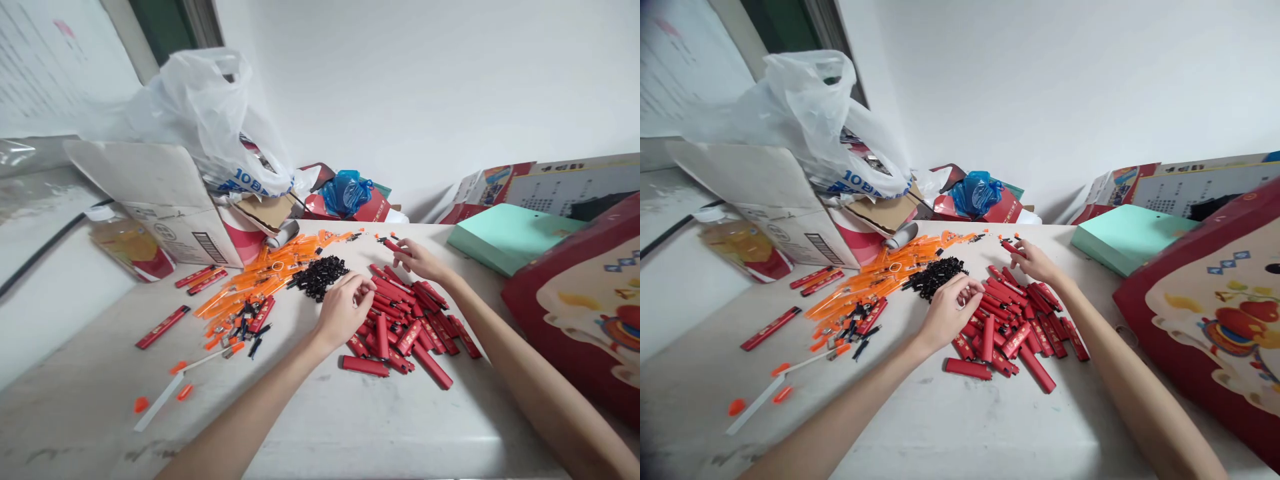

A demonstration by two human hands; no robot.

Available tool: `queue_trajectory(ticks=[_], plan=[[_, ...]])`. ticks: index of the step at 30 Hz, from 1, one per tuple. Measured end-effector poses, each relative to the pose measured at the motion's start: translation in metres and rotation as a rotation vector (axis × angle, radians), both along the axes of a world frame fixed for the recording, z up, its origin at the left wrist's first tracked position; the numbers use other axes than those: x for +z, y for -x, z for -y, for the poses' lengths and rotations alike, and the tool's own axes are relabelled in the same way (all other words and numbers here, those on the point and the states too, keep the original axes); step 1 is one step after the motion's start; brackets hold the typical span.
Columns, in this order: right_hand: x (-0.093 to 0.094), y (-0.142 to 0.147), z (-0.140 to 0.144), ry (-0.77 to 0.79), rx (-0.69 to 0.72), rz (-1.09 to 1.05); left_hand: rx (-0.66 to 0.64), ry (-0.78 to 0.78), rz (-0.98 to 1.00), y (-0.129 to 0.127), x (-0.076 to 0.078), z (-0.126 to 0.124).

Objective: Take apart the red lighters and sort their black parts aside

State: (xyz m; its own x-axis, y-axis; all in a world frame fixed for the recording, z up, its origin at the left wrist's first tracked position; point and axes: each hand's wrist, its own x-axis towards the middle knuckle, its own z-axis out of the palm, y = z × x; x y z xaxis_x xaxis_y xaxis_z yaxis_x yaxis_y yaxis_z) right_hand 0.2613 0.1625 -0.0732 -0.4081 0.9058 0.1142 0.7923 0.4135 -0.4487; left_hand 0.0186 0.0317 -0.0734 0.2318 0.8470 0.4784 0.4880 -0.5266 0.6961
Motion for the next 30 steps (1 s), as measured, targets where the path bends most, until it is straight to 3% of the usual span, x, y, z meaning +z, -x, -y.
queue_trajectory(ticks=[9, 14, 21, 30], plan=[[-0.005, 0.047, -0.014, 0.068, -0.091, 0.216, 0.014, -0.02, -0.047, 0.003, 0.001, -0.002], [-0.009, 0.053, -0.016, 0.133, -0.039, 0.26, 0.013, -0.014, -0.068, 0.004, -0.001, -0.003], [-0.004, 0.048, -0.024, 0.265, 0.089, 0.085, 0.008, 0.001, -0.079, 0.005, -0.002, -0.004], [0.003, 0.028, -0.015, 0.376, 0.101, -0.164, 0.009, 0.029, -0.107, 0.005, -0.006, -0.006]])
